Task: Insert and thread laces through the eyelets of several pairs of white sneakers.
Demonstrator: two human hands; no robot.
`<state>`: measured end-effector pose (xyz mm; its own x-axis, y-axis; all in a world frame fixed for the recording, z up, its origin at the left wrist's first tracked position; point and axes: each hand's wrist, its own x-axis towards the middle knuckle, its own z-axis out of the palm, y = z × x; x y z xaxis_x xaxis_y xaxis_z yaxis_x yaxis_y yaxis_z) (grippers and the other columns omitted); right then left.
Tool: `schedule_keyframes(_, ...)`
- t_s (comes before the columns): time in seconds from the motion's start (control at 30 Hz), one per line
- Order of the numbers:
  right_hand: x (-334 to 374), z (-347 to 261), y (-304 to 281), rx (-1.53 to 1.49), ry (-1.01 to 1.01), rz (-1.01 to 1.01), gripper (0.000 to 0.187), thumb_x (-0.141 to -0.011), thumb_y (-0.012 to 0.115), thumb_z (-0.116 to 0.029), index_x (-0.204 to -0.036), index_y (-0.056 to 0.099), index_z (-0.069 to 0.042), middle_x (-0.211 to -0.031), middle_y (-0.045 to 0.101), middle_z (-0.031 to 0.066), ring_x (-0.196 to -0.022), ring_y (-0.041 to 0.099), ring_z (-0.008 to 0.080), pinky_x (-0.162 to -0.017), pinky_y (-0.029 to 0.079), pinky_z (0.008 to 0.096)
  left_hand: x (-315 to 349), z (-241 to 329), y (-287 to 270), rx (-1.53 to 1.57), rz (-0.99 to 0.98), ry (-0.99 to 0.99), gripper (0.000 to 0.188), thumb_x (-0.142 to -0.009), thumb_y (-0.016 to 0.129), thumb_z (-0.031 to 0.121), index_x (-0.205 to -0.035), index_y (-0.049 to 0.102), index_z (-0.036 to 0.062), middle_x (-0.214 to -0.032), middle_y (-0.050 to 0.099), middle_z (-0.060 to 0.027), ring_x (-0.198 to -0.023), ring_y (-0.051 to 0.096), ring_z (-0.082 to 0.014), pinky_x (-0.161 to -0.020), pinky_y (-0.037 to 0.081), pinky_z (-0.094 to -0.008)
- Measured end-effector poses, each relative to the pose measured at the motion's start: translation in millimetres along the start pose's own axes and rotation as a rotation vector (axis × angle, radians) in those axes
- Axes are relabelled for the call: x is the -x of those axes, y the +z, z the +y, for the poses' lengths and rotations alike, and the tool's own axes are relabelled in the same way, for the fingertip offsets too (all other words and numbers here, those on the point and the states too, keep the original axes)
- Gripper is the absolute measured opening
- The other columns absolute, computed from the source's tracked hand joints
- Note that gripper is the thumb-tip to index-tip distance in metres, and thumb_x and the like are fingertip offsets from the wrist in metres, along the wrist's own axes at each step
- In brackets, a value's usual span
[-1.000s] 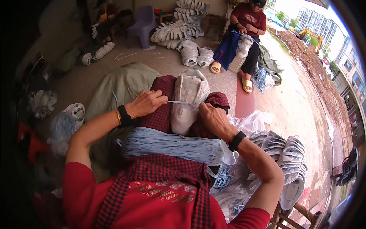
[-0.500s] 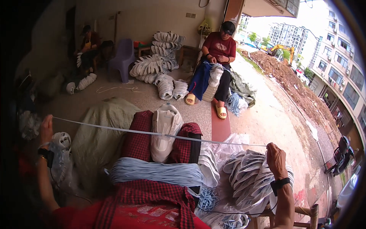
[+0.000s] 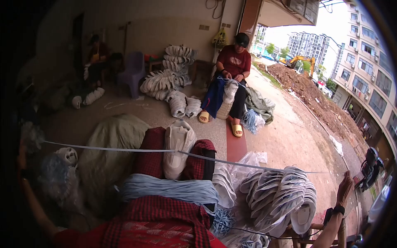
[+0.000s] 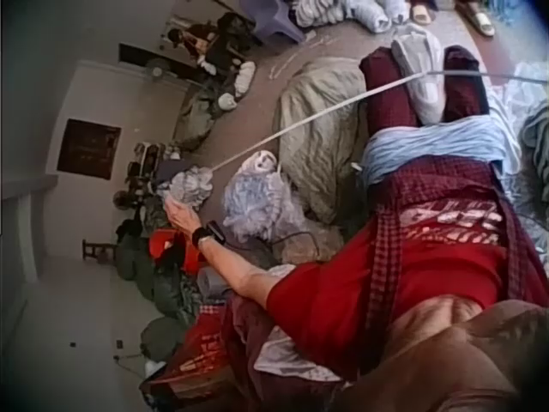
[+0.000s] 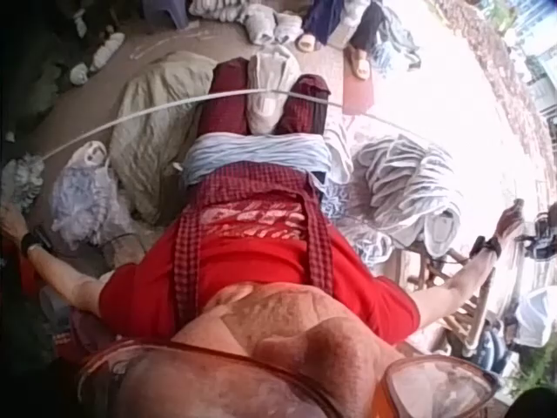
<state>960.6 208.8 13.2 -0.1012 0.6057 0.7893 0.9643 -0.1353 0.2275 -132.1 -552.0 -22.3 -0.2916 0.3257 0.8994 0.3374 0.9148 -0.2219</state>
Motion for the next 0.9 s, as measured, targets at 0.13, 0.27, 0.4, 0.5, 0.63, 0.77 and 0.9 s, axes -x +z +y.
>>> schedule_keyframes(0.13, -1.2, 4.1, -5.1, -0.009, 0.007, 0.189, 0.022, -0.098, 0.051, -0.007, -0.115, 0.064, -0.001, -0.099, 0.063, 0.0168, -0.092, 0.061, 0.0344, -0.081, 0.049, 0.0424, -3.1, -4.1, -10.0, 0.032, 0.115, -0.076, 0.04, -0.099, 0.051, 0.007, -0.139, 0.053, 0.0067, -0.141, 0.054, -0.0171, -0.128, 0.053, -0.0303, -0.106, 0.043, -0.036)
schedule_keyframes(0.27, -15.2, -58.6, -43.8, -0.137, 0.152, 0.446, 0.023, -0.095, 0.052, -0.002, -0.114, 0.066, -0.004, -0.097, 0.062, 0.0153, -0.092, 0.06, 0.0326, -0.083, 0.048, 0.0411, -7.8, -16.6, -25.6, 0.055, 0.23, -0.144, 0.039, -0.098, 0.053, 0.008, -0.137, 0.056, 0.0083, -0.14, 0.055, -0.0177, -0.126, 0.055, -0.0309, -0.103, 0.045, -0.0361)
schedule_keyframes(0.4, -8.1, -162.9, -34.7, -0.713, 0.221, 0.621, 0.026, -0.099, 0.049, -0.002, -0.119, 0.066, -0.004, -0.108, 0.068, 0.0141, -0.097, 0.067, 0.0238, -0.082, 0.053, 0.0331, -19.9, -15.9, -36.5, 0.091, 0.361, -0.215, 0.038, -0.097, 0.054, 0.008, -0.134, 0.059, 0.0099, -0.138, 0.056, -0.0182, -0.124, 0.057, -0.0315, -0.101, 0.047, -0.0361)
schedule_keyframes(0.5, 7.5, -289.9, -51.8, -1.424, 0.156, 0.342, 0.018, -0.096, 0.052, 0.001, -0.11, 0.063, 0.002, -0.102, 0.067, 0.0094, -0.088, 0.067, 0.0176, -0.078, 0.055, 0.0313, -49.6, 145.7, -8.8, 0.722, 0.472, -0.61, 0.026, -0.1, 0.058, 0.022, -0.116, 0.071, 0.0068, -0.109, 0.072, -0.0093, -0.103, 0.067, -0.022, -0.09, 0.05, -0.0334)
schedule_keyframes(0.63, 39.3, -459.2, -60.8, -1.941, 0.088, -0.209, 0.018, -0.095, 0.066, -0.011, -0.107, 0.067, 0.003, -0.096, 0.069, 0.0068, -0.086, 0.064, 0.013, -0.077, 0.051, 0.0272, -68.7, 332.0, -34.0, 1.566, 0.128, -0.724, 0.031, -0.1, 0.061, 0.02, -0.126, 0.066, 0.0028, -0.108, 0.067, -0.0018, -0.086, 0.06, -0.0063, -0.079, 0.051, -0.0227)
schedule_keyframes(0.77, 67.6, -571.5, -94.2, -2.2, -0.056, -0.616, 0.015, -0.092, 0.069, -0.009, -0.102, 0.071, 0.002, -0.092, 0.069, 0.0021, -0.079, 0.06, 0.0078, -0.073, 0.049, 0.0235, -66.9, 506.5, -67.4, 1.946, -0.408, -0.523, 0.022, -0.096, 0.062, 0.01, -0.113, 0.069, -0.0007, -0.09, 0.068, -0.0017, -0.076, 0.061, -0.008, -0.073, 0.052, -0.0241)
schedule_keyframes(0.9, 95.6, -626.4, -132.1, -2.099, -0.285, -0.788, 0.01, -0.086, 0.066, -0.001, -0.094, 0.071, 0.002, -0.082, 0.07, 0.0008, -0.073, 0.061, 0.0052, -0.067, 0.049, 0.0229, -23.3, 591.2, -71.0, 2.006, -0.716, -0.236, 0.018, -0.092, 0.057, -0.001, -0.105, 0.069, -0.0033, -0.088, 0.072, -0.006, -0.079, 0.068, -0.0097, -0.074, 0.054, -0.0231)
